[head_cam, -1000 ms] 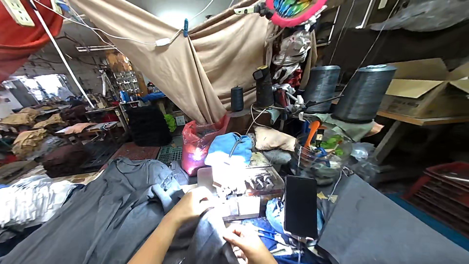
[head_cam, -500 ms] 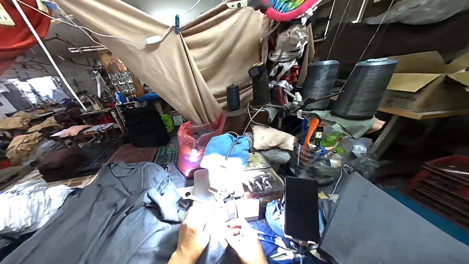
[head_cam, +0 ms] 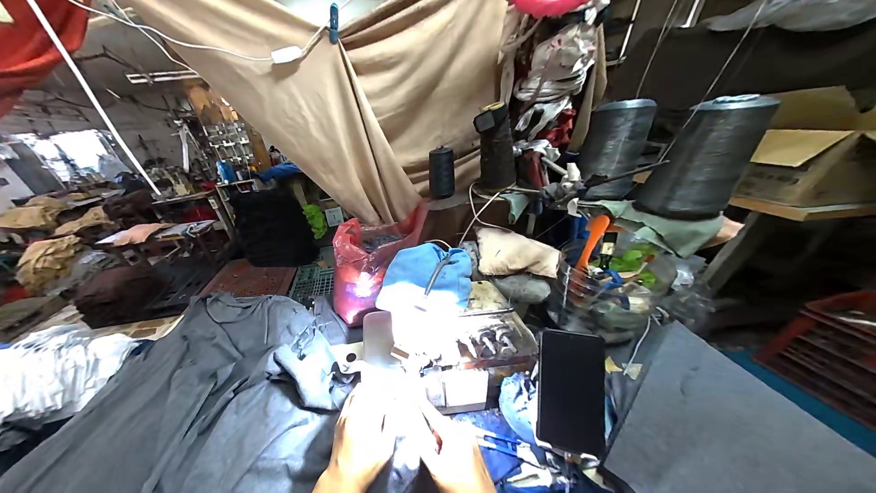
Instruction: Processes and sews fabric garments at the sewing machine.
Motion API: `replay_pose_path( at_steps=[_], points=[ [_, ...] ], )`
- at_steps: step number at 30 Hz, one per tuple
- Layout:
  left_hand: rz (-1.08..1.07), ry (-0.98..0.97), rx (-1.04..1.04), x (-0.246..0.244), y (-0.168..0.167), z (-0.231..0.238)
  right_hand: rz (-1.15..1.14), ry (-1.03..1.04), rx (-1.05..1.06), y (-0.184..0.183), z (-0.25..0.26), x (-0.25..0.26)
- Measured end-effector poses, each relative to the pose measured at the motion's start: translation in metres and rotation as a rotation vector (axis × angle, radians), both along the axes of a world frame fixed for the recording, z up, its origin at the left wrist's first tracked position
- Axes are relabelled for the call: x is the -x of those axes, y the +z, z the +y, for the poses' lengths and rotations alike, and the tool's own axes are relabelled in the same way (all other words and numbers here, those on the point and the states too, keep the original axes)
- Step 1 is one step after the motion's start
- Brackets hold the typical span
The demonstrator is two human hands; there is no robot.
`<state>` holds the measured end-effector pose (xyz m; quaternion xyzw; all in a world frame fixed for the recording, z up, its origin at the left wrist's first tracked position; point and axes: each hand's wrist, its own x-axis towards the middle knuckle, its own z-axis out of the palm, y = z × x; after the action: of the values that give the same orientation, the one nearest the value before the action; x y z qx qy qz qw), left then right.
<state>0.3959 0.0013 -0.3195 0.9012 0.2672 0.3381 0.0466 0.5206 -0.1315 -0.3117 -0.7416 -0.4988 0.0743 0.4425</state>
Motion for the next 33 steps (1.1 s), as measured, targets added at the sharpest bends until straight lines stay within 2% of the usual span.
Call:
replay_pose_path(
  at_steps=[5, 9, 11, 14, 17, 20, 24, 33],
  points=[
    [-0.023, -0.052, -0.023, -0.002, 0.001, 0.007, -0.009, -0.016, -0.152, -0.006, 0.000, 0.000],
    [0.001, -0.045, -0.035, -0.006, 0.005, 0.003, -0.089, 0.021, -0.049, -0.006, -0.004, 0.000],
    [-0.088, -0.062, -0.084, -0.009, 0.002, -0.003, -0.087, -0.011, -0.006, -0.005, -0.003, 0.001],
    [-0.180, -0.092, -0.168, -0.009, -0.007, -0.010, -0.074, -0.053, -0.097, -0.010, 0.000, 0.002],
    [-0.177, -0.092, -0.139, -0.007, -0.008, -0.014, 0.080, -0.081, -0.199, -0.005, -0.001, 0.001],
    [-0.209, -0.098, -0.140, -0.004, -0.010, -0.018, 0.283, -0.133, -0.188, -0.003, 0.001, -0.009],
    [-0.204, -0.132, -0.070, 0.003, -0.011, -0.024, 0.468, -0.010, -0.174, -0.008, 0.007, -0.021],
    [-0.174, -0.141, -0.095, -0.001, -0.010, -0.032, 0.355, -0.079, -0.343, -0.009, 0.012, -0.009]
  ],
)
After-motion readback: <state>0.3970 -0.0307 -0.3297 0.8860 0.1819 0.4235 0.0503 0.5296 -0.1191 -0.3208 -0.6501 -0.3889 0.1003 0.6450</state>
